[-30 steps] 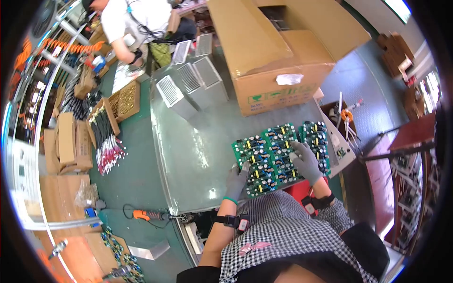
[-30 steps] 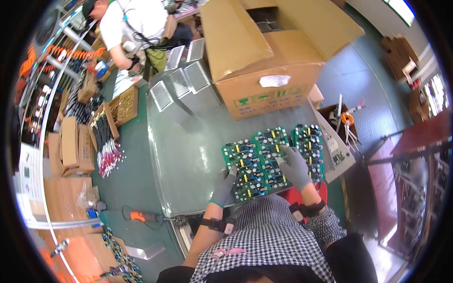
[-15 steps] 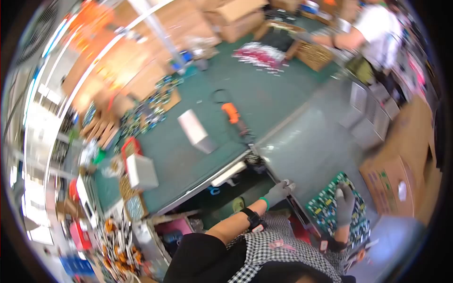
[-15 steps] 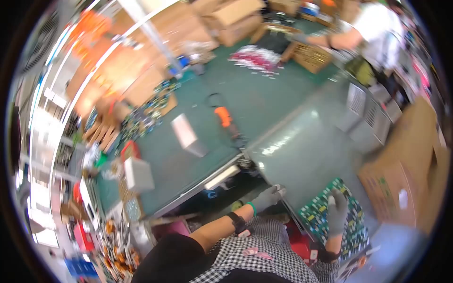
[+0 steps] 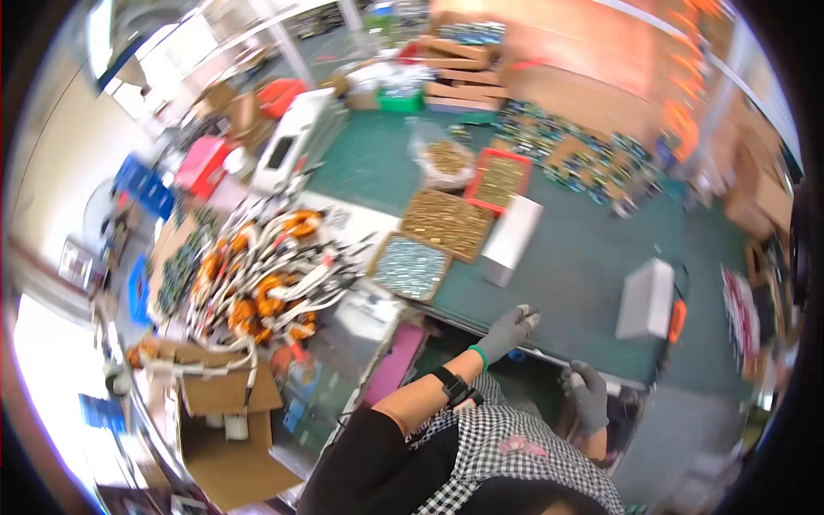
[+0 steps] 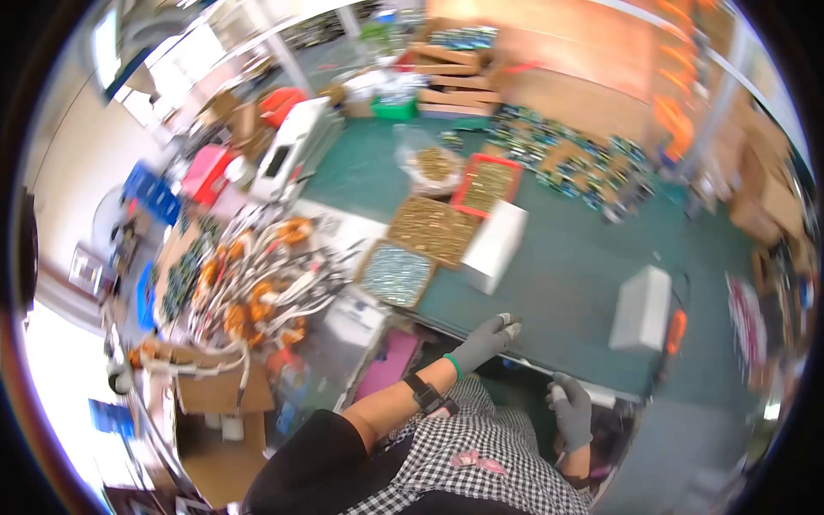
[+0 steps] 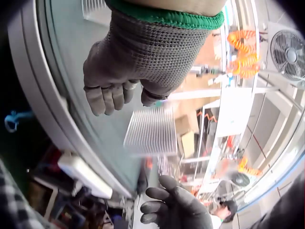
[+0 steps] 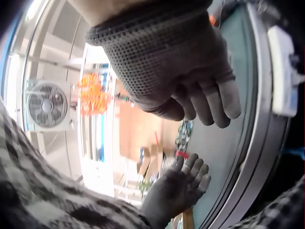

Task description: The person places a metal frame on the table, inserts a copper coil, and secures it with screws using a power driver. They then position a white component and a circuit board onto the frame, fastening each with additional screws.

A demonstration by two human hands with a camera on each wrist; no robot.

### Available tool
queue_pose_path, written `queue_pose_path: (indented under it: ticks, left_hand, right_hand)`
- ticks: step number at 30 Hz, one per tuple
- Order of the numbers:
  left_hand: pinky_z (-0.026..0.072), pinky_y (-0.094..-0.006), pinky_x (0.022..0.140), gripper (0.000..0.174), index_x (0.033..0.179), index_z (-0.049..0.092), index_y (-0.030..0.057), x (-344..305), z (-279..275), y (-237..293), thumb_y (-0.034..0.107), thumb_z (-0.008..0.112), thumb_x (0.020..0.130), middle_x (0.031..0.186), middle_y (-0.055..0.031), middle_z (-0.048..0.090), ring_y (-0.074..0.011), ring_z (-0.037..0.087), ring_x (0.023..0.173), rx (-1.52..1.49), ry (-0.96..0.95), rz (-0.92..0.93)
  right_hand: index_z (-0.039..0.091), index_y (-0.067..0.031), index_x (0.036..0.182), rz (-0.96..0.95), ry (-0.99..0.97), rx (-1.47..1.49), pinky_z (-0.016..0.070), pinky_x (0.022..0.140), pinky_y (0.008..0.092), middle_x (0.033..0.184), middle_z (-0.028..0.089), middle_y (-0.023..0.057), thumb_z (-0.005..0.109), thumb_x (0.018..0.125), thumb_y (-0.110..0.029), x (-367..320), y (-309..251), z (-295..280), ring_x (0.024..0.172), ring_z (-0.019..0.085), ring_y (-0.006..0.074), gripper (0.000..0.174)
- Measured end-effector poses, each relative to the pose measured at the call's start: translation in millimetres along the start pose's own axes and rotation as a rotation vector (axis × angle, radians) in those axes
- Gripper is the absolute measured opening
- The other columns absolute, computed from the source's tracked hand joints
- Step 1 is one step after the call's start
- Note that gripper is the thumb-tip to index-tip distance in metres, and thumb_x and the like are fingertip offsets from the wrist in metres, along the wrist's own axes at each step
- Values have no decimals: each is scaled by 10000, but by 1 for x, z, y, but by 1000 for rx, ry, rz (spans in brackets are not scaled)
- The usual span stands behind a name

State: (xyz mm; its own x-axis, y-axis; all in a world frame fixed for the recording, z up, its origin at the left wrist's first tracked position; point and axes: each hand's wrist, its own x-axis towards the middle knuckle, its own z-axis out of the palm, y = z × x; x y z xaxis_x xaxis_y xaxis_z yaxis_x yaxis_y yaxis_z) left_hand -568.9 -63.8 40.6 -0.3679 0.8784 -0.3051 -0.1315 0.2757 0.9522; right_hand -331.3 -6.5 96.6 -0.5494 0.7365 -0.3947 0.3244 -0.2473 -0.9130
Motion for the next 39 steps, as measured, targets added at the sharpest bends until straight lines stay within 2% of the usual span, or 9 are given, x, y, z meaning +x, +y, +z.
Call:
queue_pose_path:
  ticks: [4,5,7,8,12,19,30,32,39]
  left_hand:
    - [461,-266,818,364,1224,532,18,-51,-113,59,258,523,951,1063,-78,613,-139,562,906,-137,333,-100]
    - [469,-274,810,378,1243,523,26,-42,-159,15,260,527,946,1072,-67,600,-139,560,912,297,453,327]
    - [480,-281,785,316,1167,555,31,-69,-215,15,206,558,905,1034,-55,601,-148,581,897,301,672,401]
    - [484,-281,768,238,1072,597,28,-100,-232,65,151,586,868,987,-52,613,-157,604,877,-153,760,69]
    - [481,-230,713,384,1261,516,22,-148,-330,65,181,568,915,1047,-27,613,-120,590,890,-431,1067,355]
    - [484,-278,802,299,1136,620,34,-127,-527,93,230,563,918,1023,-61,665,-159,620,904,484,1441,186]
    - [413,-426,974,536,1184,539,-17,3,-724,53,400,553,848,1195,-253,573,-379,538,1145,457,1389,-589]
    - [471,-417,904,471,1132,606,48,15,-774,4,391,598,809,1177,-195,604,-335,578,1105,963,782,-784]
    - [516,-409,795,347,860,734,98,-4,-749,73,407,611,764,920,-165,689,-327,666,875,937,1149,-828]
  right_hand:
    - [544,58,1176,-80,-325,-233,459,601,216,900,625,74,500,888,-65,61,-51,57,705,550,96,317]
    - [544,57,1178,-87,-388,-223,466,617,220,908,625,74,501,888,-61,75,-53,66,719,556,100,316]
    - [558,51,1174,-99,-486,-247,479,671,239,923,635,81,512,882,-63,89,-65,81,757,579,116,317]
    - [573,47,1167,-115,-525,-279,485,710,254,932,645,89,521,875,-70,93,-76,92,783,595,128,319]
    - [588,44,1157,-90,-738,-272,493,743,264,917,653,79,522,877,-79,109,-107,135,793,609,138,312]
    - [582,79,1121,52,-749,-212,469,615,225,795,633,79,519,895,-120,168,-150,218,663,575,100,308]
    - [583,76,1119,138,-373,-171,504,604,250,783,652,98,511,896,-126,218,-188,291,653,613,128,309]
    - [582,72,1122,191,-335,-151,508,616,253,801,653,99,519,899,-136,213,-188,302,665,617,130,311]
    - [554,56,1171,280,-461,-208,503,644,245,849,652,84,526,911,-155,242,-198,329,712,614,122,336]
